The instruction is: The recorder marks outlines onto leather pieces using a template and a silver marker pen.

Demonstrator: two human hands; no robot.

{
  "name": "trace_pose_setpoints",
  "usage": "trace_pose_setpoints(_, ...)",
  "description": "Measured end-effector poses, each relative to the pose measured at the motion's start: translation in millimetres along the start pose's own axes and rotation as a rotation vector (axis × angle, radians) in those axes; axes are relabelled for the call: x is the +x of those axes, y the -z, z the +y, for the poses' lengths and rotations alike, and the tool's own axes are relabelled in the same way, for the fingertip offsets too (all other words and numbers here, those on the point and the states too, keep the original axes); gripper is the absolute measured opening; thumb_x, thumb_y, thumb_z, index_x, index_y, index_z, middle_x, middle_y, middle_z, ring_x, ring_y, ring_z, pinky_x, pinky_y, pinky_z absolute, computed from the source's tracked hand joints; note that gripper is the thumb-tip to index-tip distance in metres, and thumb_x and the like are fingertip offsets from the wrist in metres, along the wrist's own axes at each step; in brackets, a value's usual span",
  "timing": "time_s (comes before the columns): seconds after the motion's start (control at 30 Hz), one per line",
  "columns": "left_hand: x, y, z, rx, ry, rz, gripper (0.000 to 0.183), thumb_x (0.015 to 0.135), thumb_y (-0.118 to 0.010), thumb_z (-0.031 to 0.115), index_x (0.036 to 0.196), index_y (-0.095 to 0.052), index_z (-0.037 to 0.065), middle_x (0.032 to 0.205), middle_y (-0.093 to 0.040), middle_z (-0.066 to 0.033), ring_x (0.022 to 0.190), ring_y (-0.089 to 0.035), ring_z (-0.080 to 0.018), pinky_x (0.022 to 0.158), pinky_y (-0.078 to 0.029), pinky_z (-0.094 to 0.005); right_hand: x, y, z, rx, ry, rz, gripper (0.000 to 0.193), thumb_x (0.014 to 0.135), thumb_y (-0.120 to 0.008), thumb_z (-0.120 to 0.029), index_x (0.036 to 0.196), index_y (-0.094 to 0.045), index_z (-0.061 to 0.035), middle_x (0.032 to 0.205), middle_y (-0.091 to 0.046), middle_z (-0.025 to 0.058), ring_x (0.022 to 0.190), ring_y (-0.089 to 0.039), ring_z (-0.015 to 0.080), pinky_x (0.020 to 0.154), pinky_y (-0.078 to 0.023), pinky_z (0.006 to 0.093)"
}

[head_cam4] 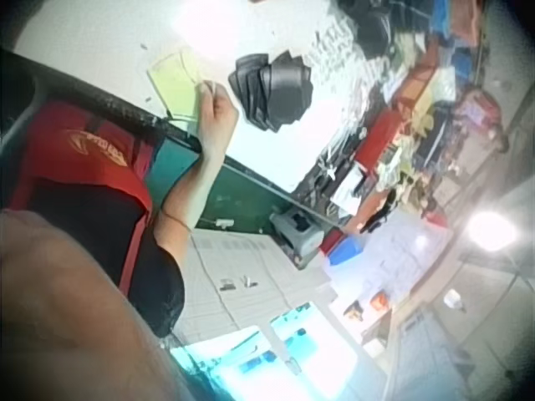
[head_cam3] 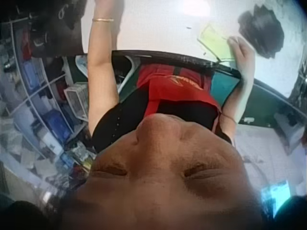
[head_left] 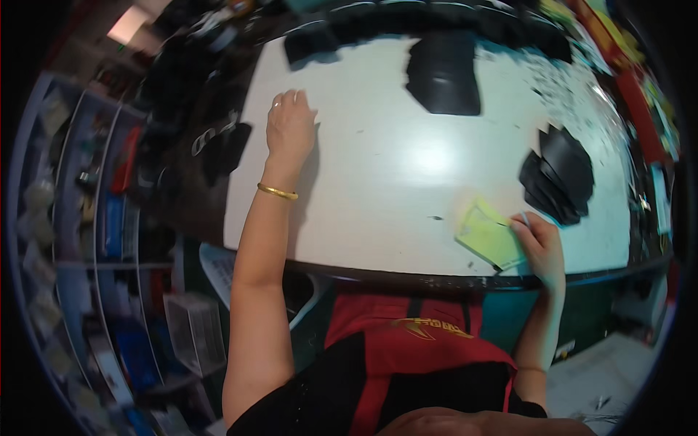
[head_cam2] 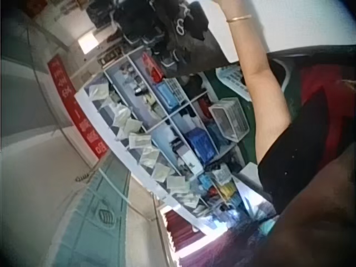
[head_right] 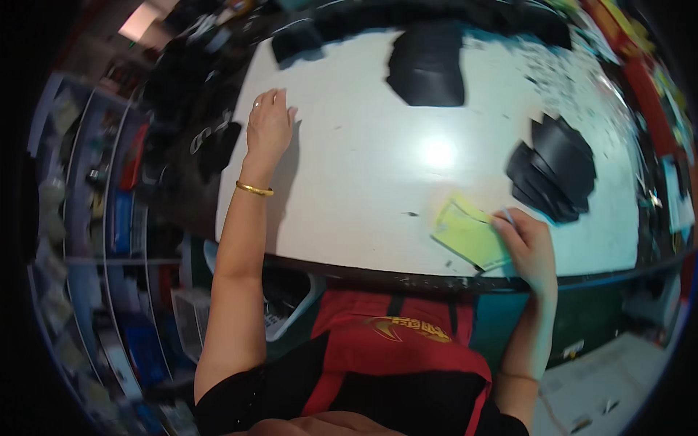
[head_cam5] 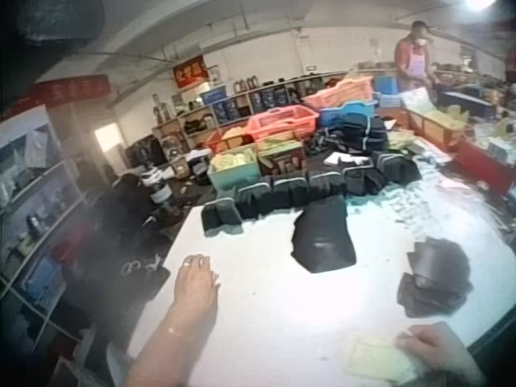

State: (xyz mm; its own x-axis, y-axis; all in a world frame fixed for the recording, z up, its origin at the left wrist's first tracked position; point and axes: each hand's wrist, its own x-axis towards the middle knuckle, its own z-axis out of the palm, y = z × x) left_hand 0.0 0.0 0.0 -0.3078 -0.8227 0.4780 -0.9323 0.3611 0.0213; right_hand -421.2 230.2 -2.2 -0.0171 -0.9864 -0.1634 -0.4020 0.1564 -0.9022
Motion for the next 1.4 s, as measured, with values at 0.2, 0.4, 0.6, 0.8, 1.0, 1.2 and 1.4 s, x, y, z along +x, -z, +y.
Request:
trace_pose_setpoints(0.2, -64.6, 13.5, -77.3, 0.333, 0.246, -0.189, 0.055, 0.088, -0.078, 0.032, 0.127, -0.063, -0.004, 0.133, -0.061, -0.0225, 0.133, -0.052, -0.0411, 0.108, -0.046, -0.0499, 24.5, -7.3, 1.1, 0.085, -0.042, -0.002, 0.022, 0.103, -0.062, -0.017, 0.098, -0.07, 0.0026, 0.08, -0.066, 0.0008, 0.076, -0.058, 0.0062, 0.068, -0.046, 0.0245)
trace_pose_setpoints(0.4, 8.2, -12.6, 30.5, -0.044, -0.07, -0.177, 0.07, 0.084, -0.082, 0.032, 0.14, -0.056, 0.001, 0.144, -0.056, -0.0225, 0.14, -0.046, -0.0416, 0.117, -0.038, -0.0499, 16.4, -5.6, 12.8, 0.145, -0.071, 0.035, 0.022, 0.103, -0.062, -0.017, 0.1, -0.071, 0.0026, 0.082, -0.068, 0.0011, 0.078, -0.059, 0.0065, 0.07, -0.047, 0.0247)
trace_pose_setpoints(0.6, 70.0, -75.6, 180.5, -0.283, -0.564, -0.013, 0.076, 0.086, -0.076, 0.049, 0.15, -0.051, 0.016, 0.16, -0.038, -0.0182, 0.153, -0.027, -0.0377, 0.125, -0.019, -0.0563, 12.7, -8.1, 8.0, 0.137, -0.05, 0.018, 0.021, 0.103, -0.062, -0.016, 0.101, -0.07, 0.004, 0.081, -0.068, 0.0023, 0.077, -0.059, 0.0066, 0.069, -0.047, 0.0248)
trace_pose_setpoints(0.8, 134.4, -117.0, 205.9, -0.273, -0.489, 0.008, 0.076, 0.092, -0.066, 0.058, 0.151, -0.05, 0.012, 0.159, -0.039, -0.0195, 0.153, -0.027, -0.0376, 0.125, -0.019, -0.0565, 7.1, 10.5, -12.4, -0.17, -0.007, 0.138, 0.016, 0.102, -0.06, -0.006, 0.107, -0.069, 0.0055, 0.114, -0.076, 0.0205, 0.097, -0.071, 0.0175, 0.087, -0.054, 0.0312)
trace_pose_setpoints(1.0, 176.8, -135.6, 217.2, -0.293, -0.392, -0.041, 0.072, 0.096, -0.06, 0.061, 0.145, -0.055, 0.008, 0.155, -0.044, -0.0203, 0.15, -0.032, -0.0368, 0.122, -0.024, -0.0536, 15.3, 23.2, -1.2, -0.111, 0.006, 0.144, 0.016, 0.102, -0.059, -0.005, 0.108, -0.068, 0.007, 0.12, -0.074, 0.021, 0.102, -0.07, 0.0185, 0.091, -0.053, 0.0326)
trace_pose_setpoints(1.2, 210.9, -125.8, 232.0, -0.248, -0.324, -0.149, 0.063, 0.095, -0.061, 0.06, 0.123, -0.066, 0.004, 0.127, -0.065, -0.0167, 0.124, -0.053, -0.0318, 0.101, -0.04, -0.0431, 23.6, 23.3, -1.1, -0.097, -0.012, 0.191, 0.017, 0.103, -0.058, -0.006, 0.107, -0.068, 0.0076, 0.121, -0.074, 0.0224, 0.106, -0.069, 0.0194, 0.095, -0.051, 0.0331)
trace_pose_setpoints(1.4, 198.5, -148.3, 238.1, -0.291, -0.326, -0.086, 0.066, 0.094, -0.063, 0.06, 0.122, -0.067, 0.001, 0.115, -0.07, -0.0157, 0.114, -0.06, -0.0308, 0.096, -0.042, -0.0406, 27.8, 26.9, 4.6, -0.076, -0.024, 0.215, 0.017, 0.103, -0.058, -0.006, 0.108, -0.068, 0.0071, 0.124, -0.072, 0.0228, 0.11, -0.068, 0.0202, 0.099, -0.05, 0.0334)
